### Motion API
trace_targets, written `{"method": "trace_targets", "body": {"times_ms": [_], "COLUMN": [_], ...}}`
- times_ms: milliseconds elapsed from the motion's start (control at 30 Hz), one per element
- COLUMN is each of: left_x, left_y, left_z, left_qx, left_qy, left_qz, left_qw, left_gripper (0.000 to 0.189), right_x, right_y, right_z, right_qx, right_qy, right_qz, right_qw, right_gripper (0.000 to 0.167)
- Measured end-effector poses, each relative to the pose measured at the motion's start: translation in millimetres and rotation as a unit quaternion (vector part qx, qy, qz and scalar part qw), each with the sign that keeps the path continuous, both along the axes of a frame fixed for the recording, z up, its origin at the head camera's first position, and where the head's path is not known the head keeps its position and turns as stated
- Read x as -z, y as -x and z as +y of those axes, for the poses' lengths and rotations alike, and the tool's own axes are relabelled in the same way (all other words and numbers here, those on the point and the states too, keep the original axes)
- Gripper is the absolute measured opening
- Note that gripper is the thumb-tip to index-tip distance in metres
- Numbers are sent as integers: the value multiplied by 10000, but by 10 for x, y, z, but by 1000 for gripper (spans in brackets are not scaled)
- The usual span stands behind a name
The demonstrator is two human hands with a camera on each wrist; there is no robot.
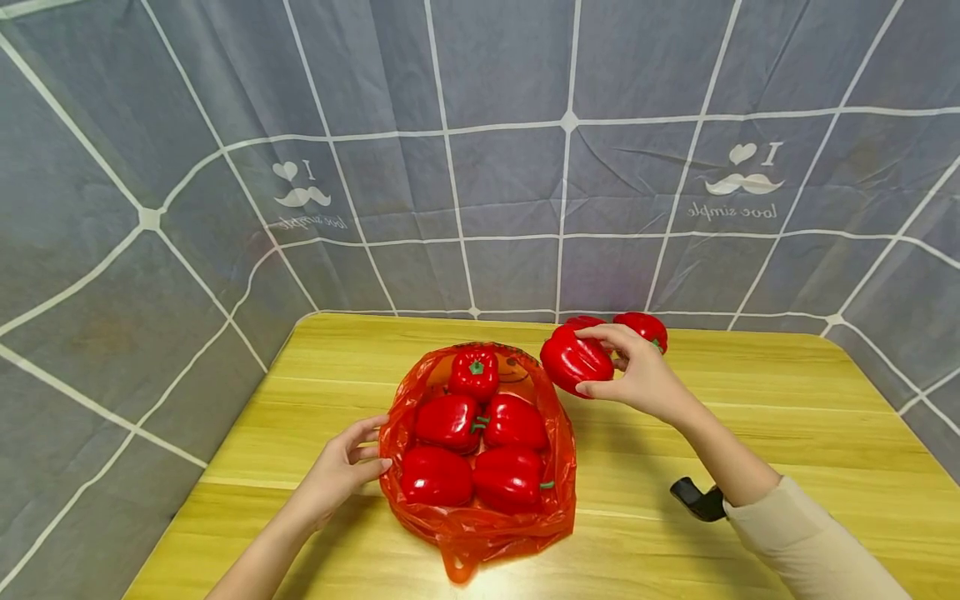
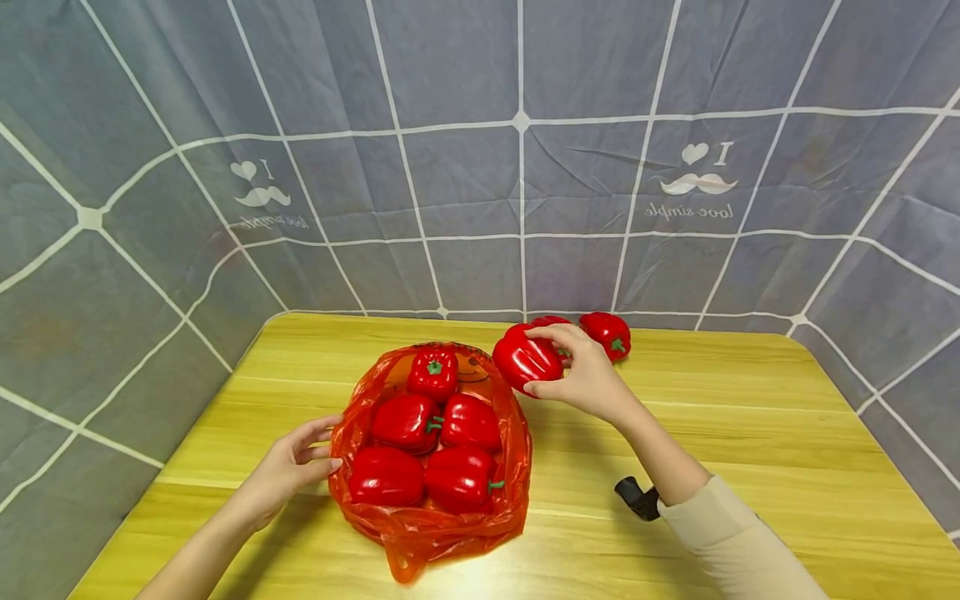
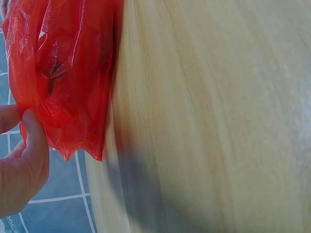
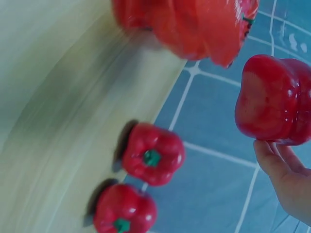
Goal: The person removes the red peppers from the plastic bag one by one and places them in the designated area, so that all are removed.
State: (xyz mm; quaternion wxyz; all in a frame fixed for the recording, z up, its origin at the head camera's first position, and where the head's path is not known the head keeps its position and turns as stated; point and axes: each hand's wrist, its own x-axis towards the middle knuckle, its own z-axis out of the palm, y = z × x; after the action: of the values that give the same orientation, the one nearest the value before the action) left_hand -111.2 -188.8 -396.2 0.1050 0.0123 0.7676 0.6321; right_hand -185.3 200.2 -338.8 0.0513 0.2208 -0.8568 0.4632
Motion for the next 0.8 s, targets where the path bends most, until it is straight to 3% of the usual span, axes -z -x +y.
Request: {"method": "trace_targets", "body": {"times_ms": [800], "left_x": [-12], "left_y": [-2], "left_z": [4], "left_qx": [-83], "left_qy": [89], "left_qz": [-7], "left_qw": [9999], "left_gripper": [57], "right_x": [141], "right_y": [-123], "right_z": [702], "right_qx": [919], "right_qy": [-422], "right_qz": [-351], "right_qw": [9943], "right_gripper": [61]}}
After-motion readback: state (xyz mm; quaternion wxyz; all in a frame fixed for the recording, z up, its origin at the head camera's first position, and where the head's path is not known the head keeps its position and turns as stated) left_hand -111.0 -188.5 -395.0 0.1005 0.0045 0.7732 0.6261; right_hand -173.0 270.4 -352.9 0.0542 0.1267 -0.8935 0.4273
